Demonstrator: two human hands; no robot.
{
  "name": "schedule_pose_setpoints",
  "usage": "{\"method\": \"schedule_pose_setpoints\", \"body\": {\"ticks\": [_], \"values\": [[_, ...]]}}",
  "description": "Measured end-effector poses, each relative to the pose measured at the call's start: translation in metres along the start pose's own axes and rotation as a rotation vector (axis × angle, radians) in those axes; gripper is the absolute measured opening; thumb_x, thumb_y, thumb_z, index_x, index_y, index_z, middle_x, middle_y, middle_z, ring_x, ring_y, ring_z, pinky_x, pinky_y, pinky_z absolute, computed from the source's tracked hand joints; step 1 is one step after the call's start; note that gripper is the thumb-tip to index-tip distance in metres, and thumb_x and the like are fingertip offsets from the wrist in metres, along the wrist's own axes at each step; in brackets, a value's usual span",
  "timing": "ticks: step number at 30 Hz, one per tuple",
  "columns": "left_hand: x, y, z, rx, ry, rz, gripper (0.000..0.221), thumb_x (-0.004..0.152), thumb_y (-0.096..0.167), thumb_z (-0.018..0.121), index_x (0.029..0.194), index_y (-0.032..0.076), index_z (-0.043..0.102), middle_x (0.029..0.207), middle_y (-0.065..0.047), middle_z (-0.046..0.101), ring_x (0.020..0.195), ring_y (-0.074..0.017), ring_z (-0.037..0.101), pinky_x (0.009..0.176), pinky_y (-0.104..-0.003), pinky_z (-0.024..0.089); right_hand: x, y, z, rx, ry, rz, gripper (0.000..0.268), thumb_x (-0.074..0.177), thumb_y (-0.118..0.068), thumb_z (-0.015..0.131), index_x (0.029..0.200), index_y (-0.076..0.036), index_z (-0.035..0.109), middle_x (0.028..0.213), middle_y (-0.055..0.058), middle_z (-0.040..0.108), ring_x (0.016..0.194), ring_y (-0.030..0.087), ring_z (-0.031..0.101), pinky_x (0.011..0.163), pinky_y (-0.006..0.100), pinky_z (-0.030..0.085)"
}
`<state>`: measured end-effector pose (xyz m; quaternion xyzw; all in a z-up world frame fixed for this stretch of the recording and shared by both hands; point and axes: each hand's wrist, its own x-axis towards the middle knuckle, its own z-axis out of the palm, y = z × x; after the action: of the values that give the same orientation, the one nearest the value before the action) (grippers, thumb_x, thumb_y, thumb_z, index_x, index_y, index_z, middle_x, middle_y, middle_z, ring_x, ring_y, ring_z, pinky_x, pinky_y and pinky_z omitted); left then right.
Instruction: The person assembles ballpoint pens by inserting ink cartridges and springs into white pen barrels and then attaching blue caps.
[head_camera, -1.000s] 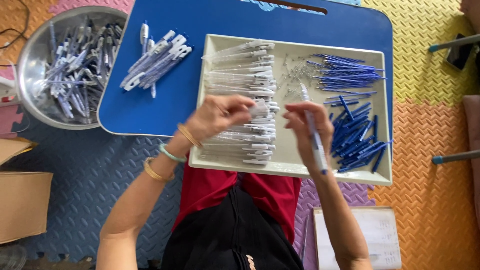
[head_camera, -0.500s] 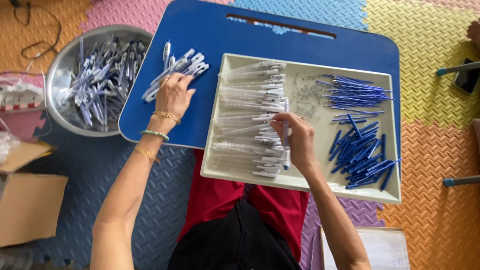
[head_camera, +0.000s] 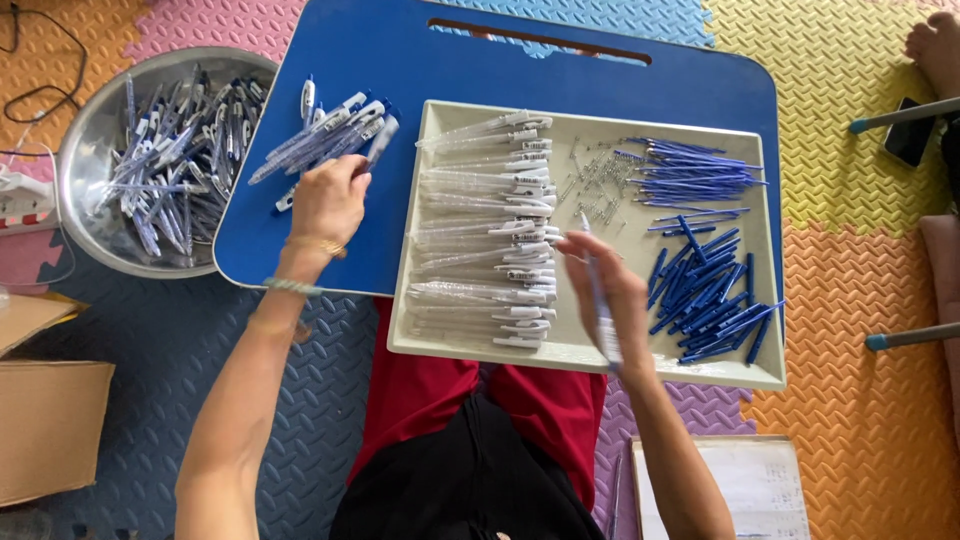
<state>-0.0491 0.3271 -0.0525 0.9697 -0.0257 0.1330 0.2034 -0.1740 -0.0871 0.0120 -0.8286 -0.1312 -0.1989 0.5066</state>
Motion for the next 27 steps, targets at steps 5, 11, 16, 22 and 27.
{"method": "schedule_pose_setpoints", "body": {"ticks": [5, 11, 16, 22, 27], "values": [[-0.069, 0.135, -0.095, -1.249, -0.354, -0.263, 0.036, 0.113, 0.021, 0.064, 0.147, 0.010, 0.066, 0.113, -0.013, 0.079, 0.089, -0.0226, 0.081, 0.079, -0.032, 0.068, -0.008, -0.046, -0.021, 0.416, -0.013, 0.205, 0.026, 0.112, -0.009, 0.064, 0.135, -0.006, 0.075, 0.110, 0.019, 0.083, 0.094, 0.026, 0.080, 0.092, 0.043, 0.068], [-0.104, 0.191, -0.061, -1.816, -0.634, -0.379, 0.041, 0.115, 0.019, 0.060, 0.154, 0.009, 0.062, 0.111, -0.006, 0.074, 0.093, -0.0094, 0.069, 0.072, -0.019, 0.059, -0.019, -0.056, -0.013, 0.779, 0.025, 0.199, 0.024, 0.114, -0.014, 0.061, 0.120, 0.005, 0.073, 0.122, 0.026, 0.073, 0.098, 0.033, 0.083, 0.090, 0.044, 0.071], [-0.115, 0.199, -0.031, -1.915, -0.697, -0.452, 0.042, 0.117, 0.024, 0.058, 0.157, 0.011, 0.060, 0.114, -0.010, 0.076, 0.087, -0.0083, 0.067, 0.062, -0.013, 0.050, -0.012, -0.071, -0.007, 0.702, 0.029, 0.201, 0.020, 0.106, -0.006, 0.071, 0.120, 0.007, 0.075, 0.117, 0.025, 0.075, 0.100, 0.034, 0.083, 0.095, 0.048, 0.070], [-0.120, 0.206, -0.024, -1.975, -0.701, -0.430, 0.037, 0.117, 0.023, 0.059, 0.151, 0.009, 0.065, 0.104, -0.010, 0.074, 0.076, -0.0067, 0.065, 0.060, -0.014, 0.049, -0.011, -0.067, 0.001, 0.574, 0.087, 0.134, 0.015, 0.102, 0.000, 0.076, 0.117, 0.005, 0.075, 0.110, 0.025, 0.079, 0.097, 0.032, 0.084, 0.094, 0.046, 0.071], [-0.120, 0.217, -0.023, -2.012, -0.740, -0.362, 0.037, 0.120, 0.025, 0.055, 0.156, 0.017, 0.061, 0.099, -0.011, 0.071, 0.063, -0.0046, 0.051, 0.050, -0.013, 0.035, -0.014, -0.052, 0.004, 0.572, 0.125, 0.116, 0.014, 0.104, -0.001, 0.076, 0.118, 0.002, 0.074, 0.110, 0.021, 0.079, 0.102, 0.028, 0.082, 0.098, 0.042, 0.069]]}}
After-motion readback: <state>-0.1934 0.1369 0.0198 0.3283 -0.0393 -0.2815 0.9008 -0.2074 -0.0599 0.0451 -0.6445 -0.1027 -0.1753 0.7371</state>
